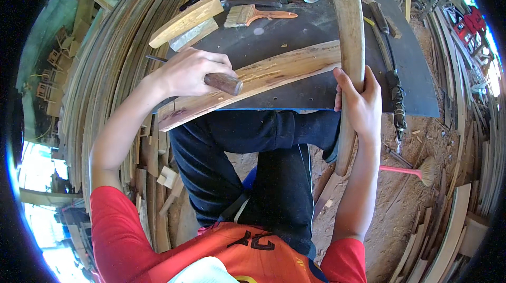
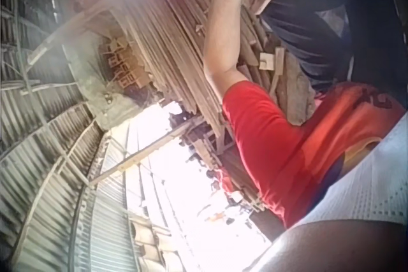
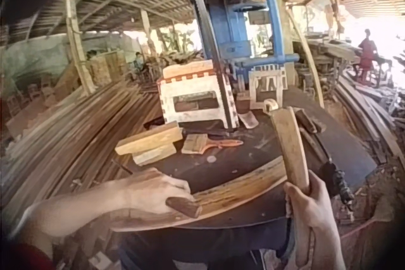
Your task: Use a mallet and chisel to carve a groove or shape a wooden plank.
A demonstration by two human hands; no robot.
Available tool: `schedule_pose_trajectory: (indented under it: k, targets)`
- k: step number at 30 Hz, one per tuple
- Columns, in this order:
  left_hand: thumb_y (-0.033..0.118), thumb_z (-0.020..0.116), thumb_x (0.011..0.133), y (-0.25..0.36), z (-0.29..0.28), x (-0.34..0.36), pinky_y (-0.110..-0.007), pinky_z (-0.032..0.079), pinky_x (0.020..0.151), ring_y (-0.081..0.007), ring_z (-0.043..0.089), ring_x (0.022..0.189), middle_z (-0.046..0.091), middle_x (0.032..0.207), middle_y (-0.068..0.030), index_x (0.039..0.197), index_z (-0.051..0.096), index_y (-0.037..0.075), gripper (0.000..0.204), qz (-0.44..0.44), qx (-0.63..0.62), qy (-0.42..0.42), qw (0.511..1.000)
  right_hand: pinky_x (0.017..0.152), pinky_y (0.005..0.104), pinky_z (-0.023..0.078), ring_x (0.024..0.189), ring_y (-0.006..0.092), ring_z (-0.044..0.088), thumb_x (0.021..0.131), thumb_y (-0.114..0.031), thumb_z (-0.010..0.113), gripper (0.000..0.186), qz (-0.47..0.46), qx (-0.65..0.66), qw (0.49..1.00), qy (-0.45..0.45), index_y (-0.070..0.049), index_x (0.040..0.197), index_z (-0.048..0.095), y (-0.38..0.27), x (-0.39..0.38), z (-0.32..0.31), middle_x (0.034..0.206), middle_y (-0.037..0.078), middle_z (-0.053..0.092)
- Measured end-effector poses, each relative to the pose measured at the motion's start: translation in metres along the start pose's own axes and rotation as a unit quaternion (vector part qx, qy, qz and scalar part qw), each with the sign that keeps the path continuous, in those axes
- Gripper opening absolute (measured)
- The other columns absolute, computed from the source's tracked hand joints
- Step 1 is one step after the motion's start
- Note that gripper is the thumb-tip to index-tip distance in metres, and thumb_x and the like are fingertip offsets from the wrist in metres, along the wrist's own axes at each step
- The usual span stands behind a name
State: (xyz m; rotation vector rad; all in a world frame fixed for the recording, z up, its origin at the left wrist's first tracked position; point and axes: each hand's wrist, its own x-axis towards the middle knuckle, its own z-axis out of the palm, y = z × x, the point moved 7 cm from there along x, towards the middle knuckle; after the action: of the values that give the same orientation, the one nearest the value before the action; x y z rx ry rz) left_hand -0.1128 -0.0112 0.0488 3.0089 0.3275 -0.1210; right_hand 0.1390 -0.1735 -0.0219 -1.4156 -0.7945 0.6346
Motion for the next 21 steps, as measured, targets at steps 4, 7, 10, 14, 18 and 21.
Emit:
schedule_pose_trajectory:
  k: [4,7,10,14,18,21]
  targets:
    - [0.012,0.077,0.076,-0.004,0.001,0.003,-0.04,0.056,0.08,-0.0281,0.072,0.088,0.074,0.105,-0.0018,0.107,0.076,0.013,0.031,0.024,0.0,0.018,1.0,0.045,0.0258,0.044,0.051,0.0093,0.055,0.094,-0.022,0.074,0.026,-0.005,0.012,1.0,0.003,-0.001,0.094,0.059,-0.001,0.0,0.001,0.069,0.002,0.057]
    - [0.008,0.073,0.073,-0.002,-0.003,0.004,-0.041,0.057,0.078,-0.0295,0.072,0.087,0.074,0.102,-0.0025,0.103,0.076,0.012,0.03,0.038,0.004,0.008,0.999,0.045,0.0258,0.043,0.051,0.0096,0.054,0.095,-0.021,0.073,0.024,-0.01,0.027,1.0,-0.003,-0.001,0.095,0.059,0.001,0.001,0.001,0.07,0.003,0.057]
    - [0.001,0.065,0.069,0.002,-0.003,0.008,-0.045,0.058,0.076,-0.0331,0.072,0.088,0.074,0.102,-0.004,0.098,0.075,0.01,0.033,0.053,0.011,-0.008,0.999,0.043,0.0258,0.041,0.05,0.0098,0.053,0.096,-0.021,0.072,0.023,0.003,0.036,0.999,0.007,-0.002,0.099,0.06,-0.001,-0.005,-0.001,0.071,0.002,0.056]
    - [0.003,0.068,0.068,0.006,-0.002,0.004,-0.04,0.058,0.069,-0.0281,0.072,0.079,0.072,0.096,-0.0032,0.093,0.072,0.009,0.026,0.099,0.069,0.022,0.992,0.042,0.0257,0.042,0.048,0.0097,0.052,0.097,-0.023,0.071,0.024,-0.009,0.032,0.999,-0.004,-0.002,0.1,0.059,0.0,-0.002,0.001,0.07,0.002,0.055]
    - [0.008,0.067,0.074,0.012,0.005,-0.001,-0.038,0.058,0.061,-0.0244,0.072,0.072,0.066,0.087,-0.0044,0.088,0.065,0.007,0.014,0.131,0.168,0.028,0.977,0.042,0.0259,0.042,0.048,0.01,0.053,0.097,-0.024,0.07,0.025,-0.005,0.041,0.999,-0.011,-0.002,0.1,0.058,-0.001,-0.001,0.006,0.07,0.002,0.055]
    - [0.011,0.063,0.079,0.017,0.019,-0.002,-0.036,0.057,0.052,-0.0214,0.071,0.064,0.06,0.081,-0.0051,0.083,0.059,0.006,0.008,0.159,0.219,0.058,0.961,0.042,0.0262,0.043,0.048,0.0104,0.053,0.097,-0.025,0.07,0.027,-0.005,0.036,0.999,-0.01,-0.002,0.101,0.057,0.0,-0.003,0.001,0.069,0.003,0.055]
